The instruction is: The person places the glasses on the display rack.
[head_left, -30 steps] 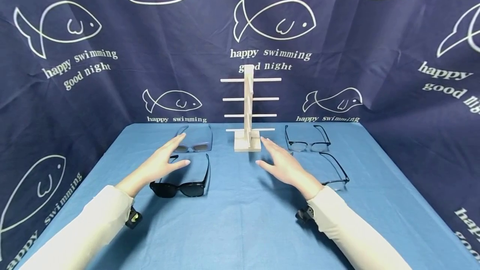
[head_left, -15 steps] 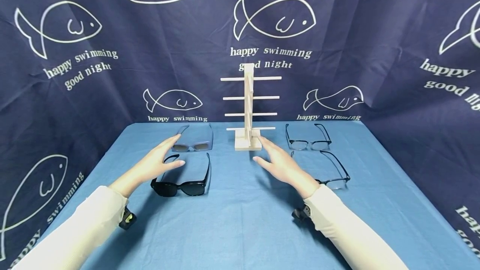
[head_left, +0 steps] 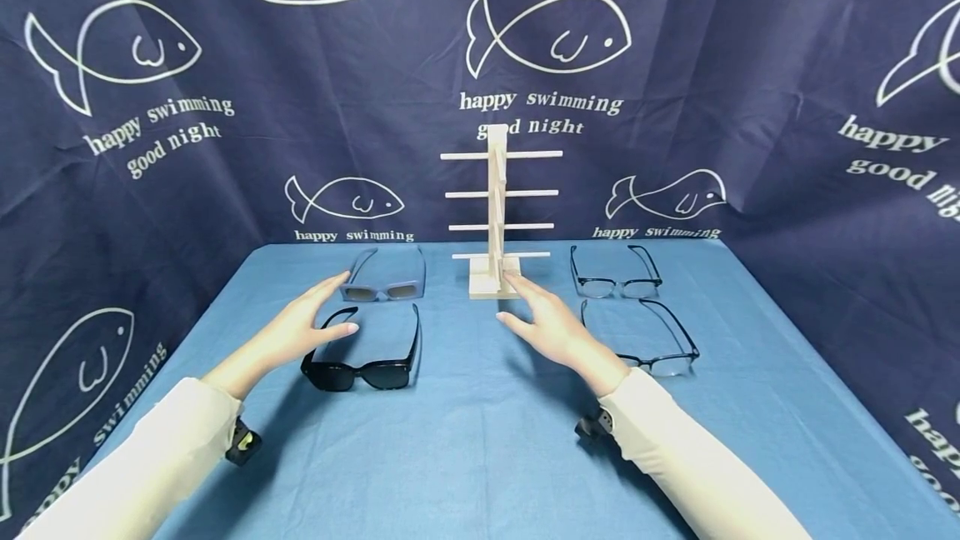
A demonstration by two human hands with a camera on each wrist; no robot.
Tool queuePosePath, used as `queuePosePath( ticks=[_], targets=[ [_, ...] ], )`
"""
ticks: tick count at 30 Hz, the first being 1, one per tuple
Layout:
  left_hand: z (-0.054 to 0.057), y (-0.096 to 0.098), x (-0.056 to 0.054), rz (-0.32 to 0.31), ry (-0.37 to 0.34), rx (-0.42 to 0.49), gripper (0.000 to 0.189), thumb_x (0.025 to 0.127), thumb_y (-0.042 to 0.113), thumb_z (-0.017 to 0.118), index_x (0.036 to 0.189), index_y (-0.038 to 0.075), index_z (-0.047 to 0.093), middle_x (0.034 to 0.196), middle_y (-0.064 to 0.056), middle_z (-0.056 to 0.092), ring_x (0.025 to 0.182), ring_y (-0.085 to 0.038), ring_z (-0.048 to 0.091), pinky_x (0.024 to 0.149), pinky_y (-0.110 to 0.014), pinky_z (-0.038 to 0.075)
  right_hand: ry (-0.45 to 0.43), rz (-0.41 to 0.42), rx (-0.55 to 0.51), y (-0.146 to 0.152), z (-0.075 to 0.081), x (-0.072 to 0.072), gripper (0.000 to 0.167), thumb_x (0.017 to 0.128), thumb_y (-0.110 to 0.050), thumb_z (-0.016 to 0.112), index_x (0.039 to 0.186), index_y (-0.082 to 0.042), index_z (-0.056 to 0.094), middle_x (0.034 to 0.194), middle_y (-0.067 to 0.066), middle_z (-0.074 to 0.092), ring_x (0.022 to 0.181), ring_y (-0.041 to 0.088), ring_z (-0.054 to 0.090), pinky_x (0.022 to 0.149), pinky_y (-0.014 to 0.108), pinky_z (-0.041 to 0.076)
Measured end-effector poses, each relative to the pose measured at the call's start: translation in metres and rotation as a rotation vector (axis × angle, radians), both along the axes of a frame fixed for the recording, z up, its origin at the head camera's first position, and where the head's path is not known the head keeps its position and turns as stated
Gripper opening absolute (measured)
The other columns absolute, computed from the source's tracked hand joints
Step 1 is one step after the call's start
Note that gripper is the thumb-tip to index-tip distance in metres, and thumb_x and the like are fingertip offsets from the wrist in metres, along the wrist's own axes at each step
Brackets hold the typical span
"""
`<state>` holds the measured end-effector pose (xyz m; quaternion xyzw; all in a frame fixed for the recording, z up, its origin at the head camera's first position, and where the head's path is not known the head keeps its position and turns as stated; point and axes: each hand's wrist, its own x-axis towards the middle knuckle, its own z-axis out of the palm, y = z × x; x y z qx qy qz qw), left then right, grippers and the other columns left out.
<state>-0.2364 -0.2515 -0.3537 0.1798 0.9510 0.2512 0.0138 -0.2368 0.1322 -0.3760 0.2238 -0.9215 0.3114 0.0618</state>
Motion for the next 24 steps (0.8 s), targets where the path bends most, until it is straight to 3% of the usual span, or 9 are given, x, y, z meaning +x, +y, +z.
queuePosePath(
  ticks=[7,15,24],
  targets=[
    [0.002,-0.004,0.005,-0.005,-0.009,-0.003,0.088,0.090,0.047,0.065,0.155,0.010,0.019,0.158,-0.023,0.021,0.143,-0.046,0.021,0.112,-0.068,0.025,0.007,-0.004,-0.018,-0.003,0.003,0.002,0.066,0.096,-0.039,0.058,0.150,-0.009,0.034,0.155,0.010,0.035,0.142,0.030,0.034,0.119,0.049,0.030],
    [-0.004,-0.012,0.007,-0.005,-0.003,0.013,0.088,0.089,0.045,0.067,0.154,0.008,0.020,0.156,-0.025,0.024,0.141,-0.047,0.024,0.111,-0.067,0.027,0.024,-0.009,-0.056,-0.008,0.003,0.003,0.064,0.095,-0.035,0.061,0.149,-0.008,0.037,0.152,0.012,0.040,0.140,0.031,0.039,0.117,0.048,0.033],
    [-0.007,-0.018,0.010,-0.009,-0.066,0.090,0.088,0.091,0.034,0.068,0.155,0.007,0.015,0.158,-0.023,0.020,0.137,-0.051,0.029,0.112,-0.064,0.031,-0.049,-0.020,-0.114,-0.019,0.008,0.004,0.064,0.096,-0.041,0.058,0.149,-0.014,0.038,0.152,0.015,0.040,0.141,0.030,0.037,0.118,0.050,0.032]
  ],
)
